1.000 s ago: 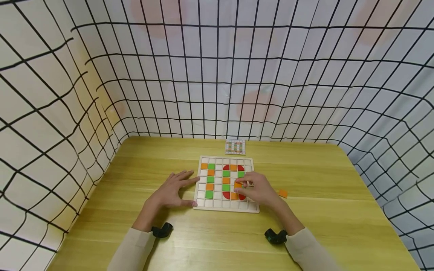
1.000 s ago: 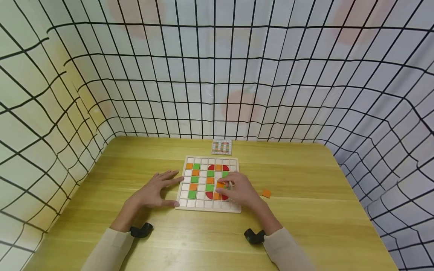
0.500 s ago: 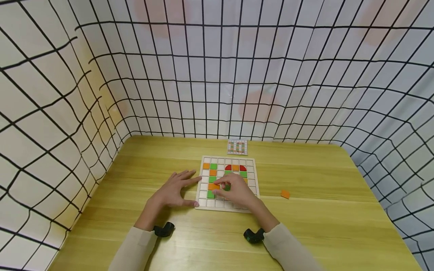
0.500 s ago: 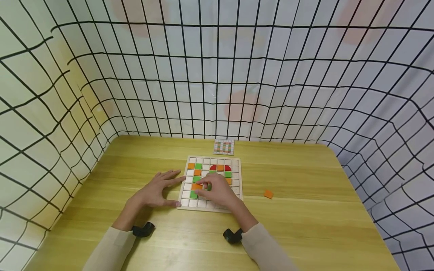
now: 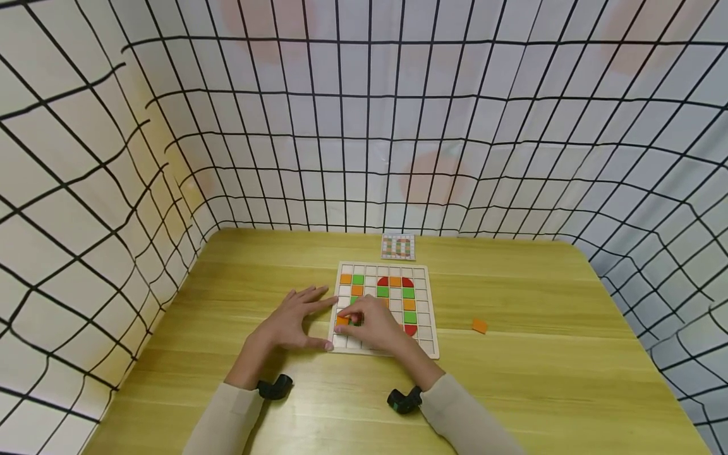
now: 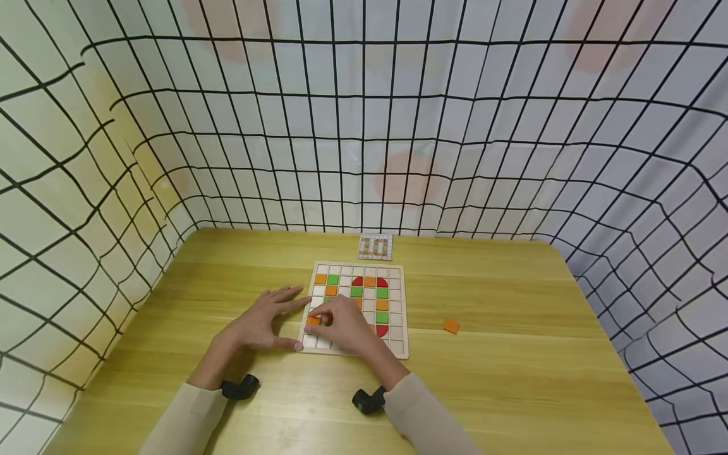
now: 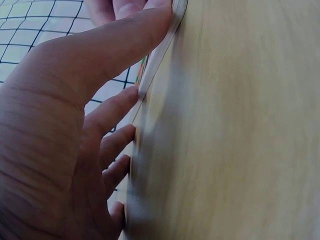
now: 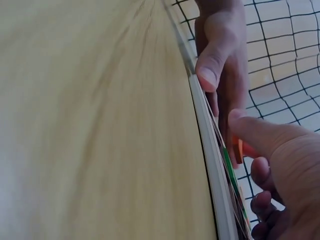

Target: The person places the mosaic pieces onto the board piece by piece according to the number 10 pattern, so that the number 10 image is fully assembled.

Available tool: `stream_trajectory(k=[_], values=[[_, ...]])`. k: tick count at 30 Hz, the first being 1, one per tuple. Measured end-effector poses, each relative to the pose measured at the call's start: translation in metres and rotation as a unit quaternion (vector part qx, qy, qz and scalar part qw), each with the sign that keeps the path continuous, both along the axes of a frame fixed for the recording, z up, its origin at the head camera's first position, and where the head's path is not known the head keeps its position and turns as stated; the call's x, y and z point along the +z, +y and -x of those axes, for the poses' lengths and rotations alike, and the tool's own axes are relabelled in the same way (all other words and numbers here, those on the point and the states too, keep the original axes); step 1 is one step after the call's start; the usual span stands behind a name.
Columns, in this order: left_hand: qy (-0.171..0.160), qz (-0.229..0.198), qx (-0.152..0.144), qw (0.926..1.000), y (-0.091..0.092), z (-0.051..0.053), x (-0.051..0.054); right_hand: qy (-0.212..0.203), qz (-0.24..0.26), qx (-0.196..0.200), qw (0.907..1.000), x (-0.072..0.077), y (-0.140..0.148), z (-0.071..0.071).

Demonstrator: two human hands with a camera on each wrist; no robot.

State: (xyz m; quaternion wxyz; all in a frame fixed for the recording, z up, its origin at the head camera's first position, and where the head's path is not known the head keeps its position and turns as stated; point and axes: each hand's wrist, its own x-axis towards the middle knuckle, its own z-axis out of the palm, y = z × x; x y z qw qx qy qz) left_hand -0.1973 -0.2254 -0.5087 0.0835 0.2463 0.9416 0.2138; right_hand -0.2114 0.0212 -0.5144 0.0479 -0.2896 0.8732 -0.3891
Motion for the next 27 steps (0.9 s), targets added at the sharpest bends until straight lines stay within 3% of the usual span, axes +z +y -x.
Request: stream_trajectory(k=[10, 27], values=[[0.003, -0.002, -0.004, 1.0000, -0.0009, -0.0002, 0.0016, 0.046, -0.024, 0.012, 0.9986, -0.0055, -0.0043, 0.0005], [0.008, -0.012, -0.009, 0.9999, 0.0000, -0.0011, -0.0007, 0.055, -0.058, 0.008, 0.9968, -0.0038, -0.0049, -0.0026]])
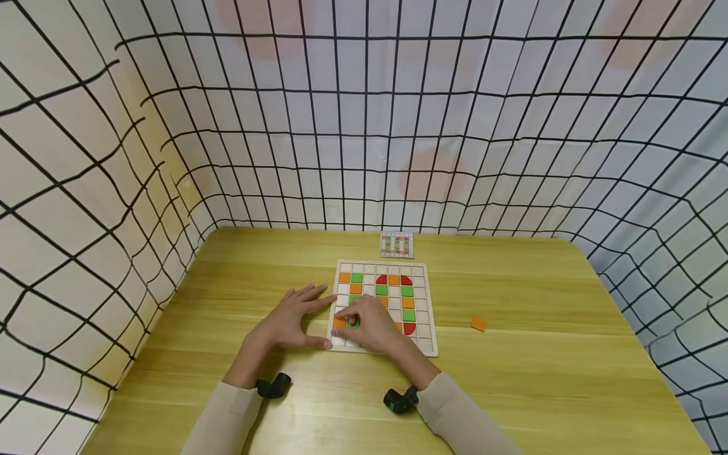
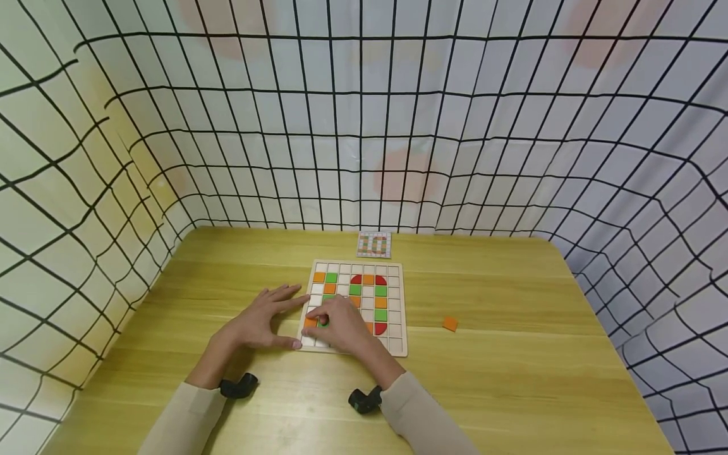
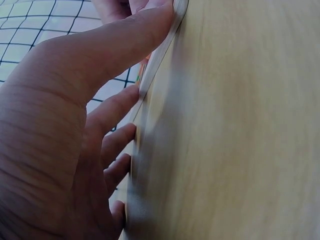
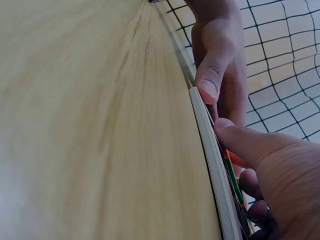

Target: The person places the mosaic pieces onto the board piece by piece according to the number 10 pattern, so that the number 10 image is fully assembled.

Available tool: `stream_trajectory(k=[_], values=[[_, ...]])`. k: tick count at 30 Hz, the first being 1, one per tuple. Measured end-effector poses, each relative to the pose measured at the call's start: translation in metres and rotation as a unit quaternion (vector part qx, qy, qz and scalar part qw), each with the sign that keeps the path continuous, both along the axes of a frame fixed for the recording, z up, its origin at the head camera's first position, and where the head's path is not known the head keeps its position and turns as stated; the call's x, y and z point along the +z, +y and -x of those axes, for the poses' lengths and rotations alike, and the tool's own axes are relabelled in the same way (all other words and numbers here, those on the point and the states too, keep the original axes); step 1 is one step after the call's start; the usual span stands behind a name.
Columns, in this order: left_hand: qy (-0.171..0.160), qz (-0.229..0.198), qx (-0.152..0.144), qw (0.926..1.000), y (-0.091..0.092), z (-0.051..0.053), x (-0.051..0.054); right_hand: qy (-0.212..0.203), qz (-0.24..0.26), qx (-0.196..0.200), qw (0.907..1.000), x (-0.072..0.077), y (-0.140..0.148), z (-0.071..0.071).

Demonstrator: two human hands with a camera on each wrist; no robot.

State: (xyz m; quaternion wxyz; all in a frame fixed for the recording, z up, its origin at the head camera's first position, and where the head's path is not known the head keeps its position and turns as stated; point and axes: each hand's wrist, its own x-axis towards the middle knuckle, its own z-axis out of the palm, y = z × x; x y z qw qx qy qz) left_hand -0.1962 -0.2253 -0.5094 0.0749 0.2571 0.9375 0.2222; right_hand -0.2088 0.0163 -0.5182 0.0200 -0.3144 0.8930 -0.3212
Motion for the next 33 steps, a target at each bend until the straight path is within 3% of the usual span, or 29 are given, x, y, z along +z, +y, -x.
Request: stream_trajectory(k=[13, 23, 33], values=[[-0.006, 0.005, 0.003, 1.0000, 0.002, 0.000, -0.001, -0.035, 0.052, -0.020, 0.9979, 0.005, 0.029, 0.000], [-0.007, 0.006, 0.011, 0.9999, 0.001, 0.000, 0.000, -0.031, 0.081, -0.064, 0.9941, 0.009, 0.089, -0.003], [-0.008, 0.000, 0.009, 0.9999, 0.001, 0.000, 0.001, -0.039, 0.068, -0.149, 0.9857, 0.014, 0.160, -0.011]])
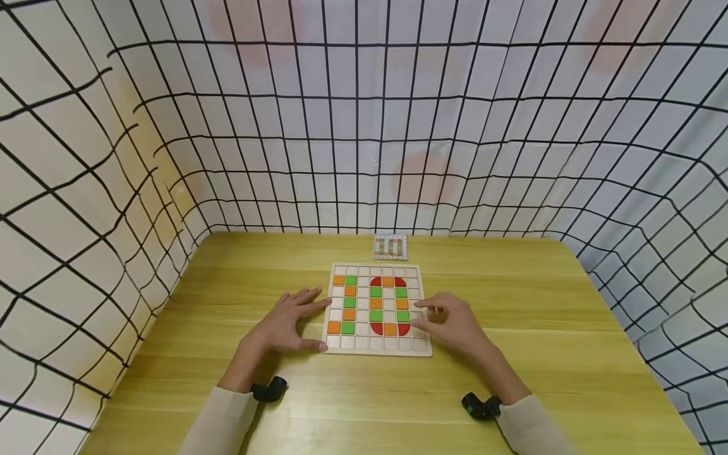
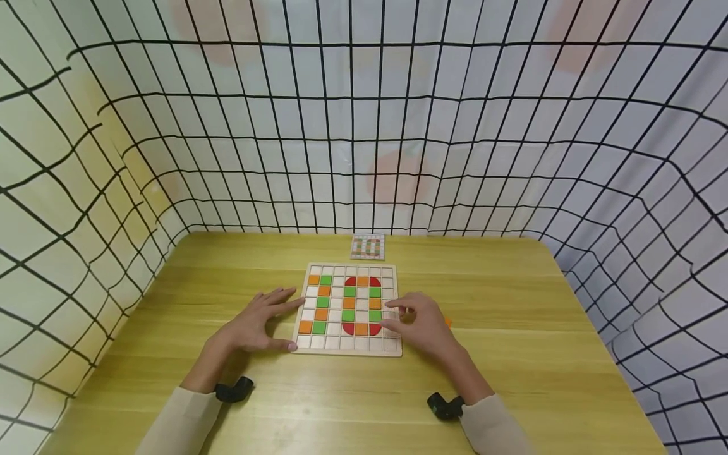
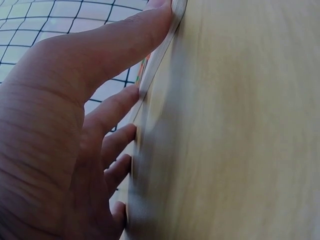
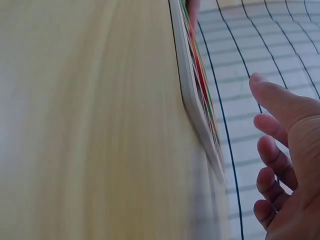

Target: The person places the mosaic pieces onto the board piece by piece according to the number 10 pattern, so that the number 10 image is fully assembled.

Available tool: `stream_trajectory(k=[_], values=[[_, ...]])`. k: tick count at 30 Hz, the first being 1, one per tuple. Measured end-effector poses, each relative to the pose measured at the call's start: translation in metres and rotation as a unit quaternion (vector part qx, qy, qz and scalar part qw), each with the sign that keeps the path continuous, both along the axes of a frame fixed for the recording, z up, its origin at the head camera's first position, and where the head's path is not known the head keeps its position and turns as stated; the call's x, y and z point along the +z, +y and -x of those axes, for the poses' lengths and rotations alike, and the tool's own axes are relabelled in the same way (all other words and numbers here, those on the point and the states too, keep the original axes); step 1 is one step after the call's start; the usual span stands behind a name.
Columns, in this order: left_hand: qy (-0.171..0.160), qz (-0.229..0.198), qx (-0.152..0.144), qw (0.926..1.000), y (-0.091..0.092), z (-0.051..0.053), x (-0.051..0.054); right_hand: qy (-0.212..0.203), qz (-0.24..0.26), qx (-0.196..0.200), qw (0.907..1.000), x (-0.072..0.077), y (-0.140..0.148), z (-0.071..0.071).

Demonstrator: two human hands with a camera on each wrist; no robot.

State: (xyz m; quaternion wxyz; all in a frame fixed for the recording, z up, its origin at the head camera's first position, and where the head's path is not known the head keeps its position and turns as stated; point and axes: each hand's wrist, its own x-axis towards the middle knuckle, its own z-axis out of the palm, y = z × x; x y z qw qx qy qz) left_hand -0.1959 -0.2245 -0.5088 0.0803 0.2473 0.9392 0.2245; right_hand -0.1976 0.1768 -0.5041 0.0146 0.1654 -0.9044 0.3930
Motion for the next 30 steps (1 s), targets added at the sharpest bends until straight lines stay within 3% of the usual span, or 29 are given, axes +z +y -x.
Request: stream_trajectory(k=[8, 14, 30], values=[[-0.003, -0.003, 0.002, 1.0000, 0.000, 0.000, 0.001, 0.012, -0.036, -0.045, 0.9983, -0.005, 0.050, -0.003], [-0.005, -0.003, -0.001, 1.0000, 0.001, -0.001, 0.003, -0.007, -0.052, -0.061, 0.9967, -0.010, 0.081, -0.009], [-0.006, -0.005, 0.001, 1.0000, -0.001, 0.000, -0.001, -0.020, -0.050, -0.052, 0.9972, -0.021, 0.108, -0.014]])
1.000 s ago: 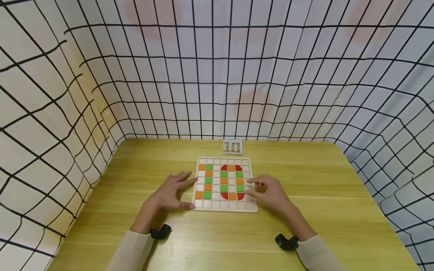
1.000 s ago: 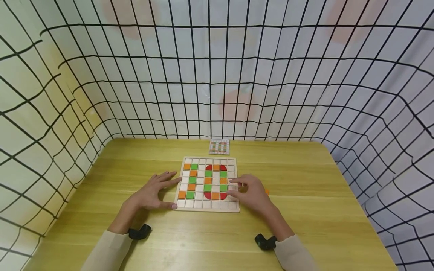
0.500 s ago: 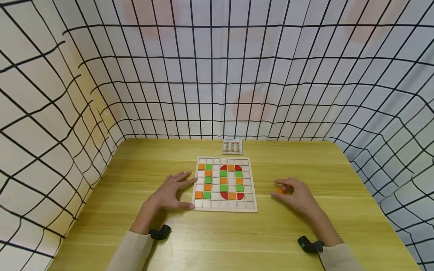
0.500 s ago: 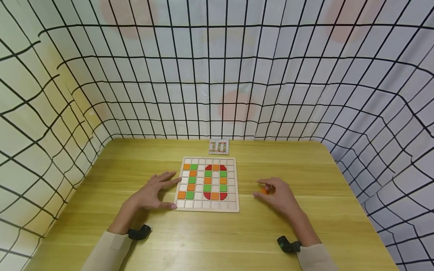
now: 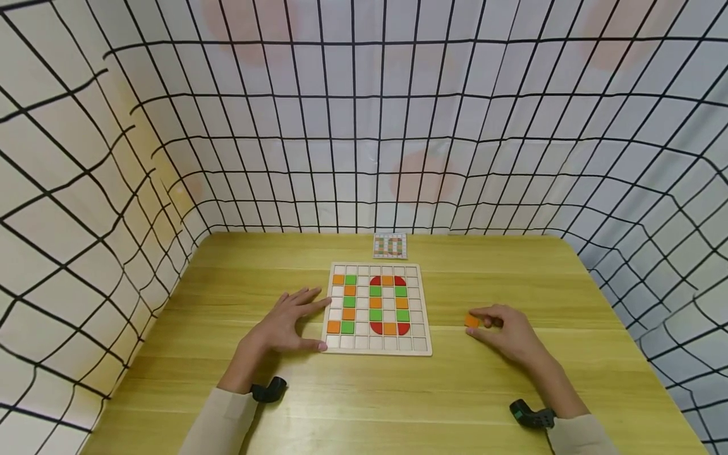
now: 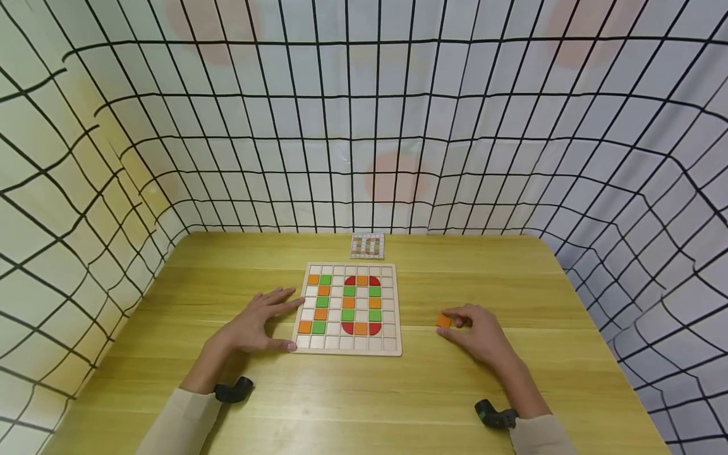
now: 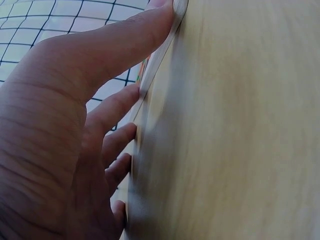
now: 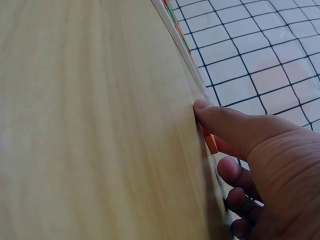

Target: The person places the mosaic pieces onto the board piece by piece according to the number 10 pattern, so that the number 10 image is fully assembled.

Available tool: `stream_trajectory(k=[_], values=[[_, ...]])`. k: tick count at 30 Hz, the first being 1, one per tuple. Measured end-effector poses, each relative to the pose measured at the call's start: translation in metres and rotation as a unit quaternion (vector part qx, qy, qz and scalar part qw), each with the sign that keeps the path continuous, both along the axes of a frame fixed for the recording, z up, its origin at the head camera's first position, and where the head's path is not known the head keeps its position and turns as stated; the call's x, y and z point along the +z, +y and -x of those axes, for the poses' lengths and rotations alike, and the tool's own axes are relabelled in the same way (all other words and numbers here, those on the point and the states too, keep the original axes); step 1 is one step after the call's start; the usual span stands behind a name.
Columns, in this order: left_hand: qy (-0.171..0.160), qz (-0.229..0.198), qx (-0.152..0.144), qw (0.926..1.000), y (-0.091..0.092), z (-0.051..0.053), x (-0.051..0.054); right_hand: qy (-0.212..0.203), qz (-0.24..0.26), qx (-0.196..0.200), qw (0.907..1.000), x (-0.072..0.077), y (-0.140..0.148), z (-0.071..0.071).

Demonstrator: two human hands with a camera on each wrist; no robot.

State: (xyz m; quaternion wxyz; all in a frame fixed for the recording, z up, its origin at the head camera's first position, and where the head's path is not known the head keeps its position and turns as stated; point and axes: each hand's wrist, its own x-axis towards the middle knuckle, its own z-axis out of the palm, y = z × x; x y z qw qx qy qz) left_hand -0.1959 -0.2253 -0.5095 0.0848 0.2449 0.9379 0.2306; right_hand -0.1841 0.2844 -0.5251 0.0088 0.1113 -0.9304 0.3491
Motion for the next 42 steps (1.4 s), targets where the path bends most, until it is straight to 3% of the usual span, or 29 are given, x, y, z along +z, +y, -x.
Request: stream_trajectory(k=[12, 23, 33, 42], values=[[0.009, -0.001, -0.002, 1.0000, 0.000, -0.001, 0.000, 0.005, 0.006, 0.006, 1.0000, -0.002, 0.001, 0.001], [0.015, 0.002, 0.005, 0.9999, 0.002, -0.003, 0.002, -0.014, 0.014, 0.001, 0.9998, 0.006, -0.012, 0.004], [0.020, 0.006, 0.001, 0.9998, 0.004, -0.003, 0.003, 0.015, 0.008, 0.046, 0.9988, 0.015, -0.052, 0.017], [0.026, 0.012, 0.006, 0.9996, 0.004, -0.002, 0.003, -0.005, 0.040, 0.105, 0.9937, 0.022, -0.114, 0.018]])
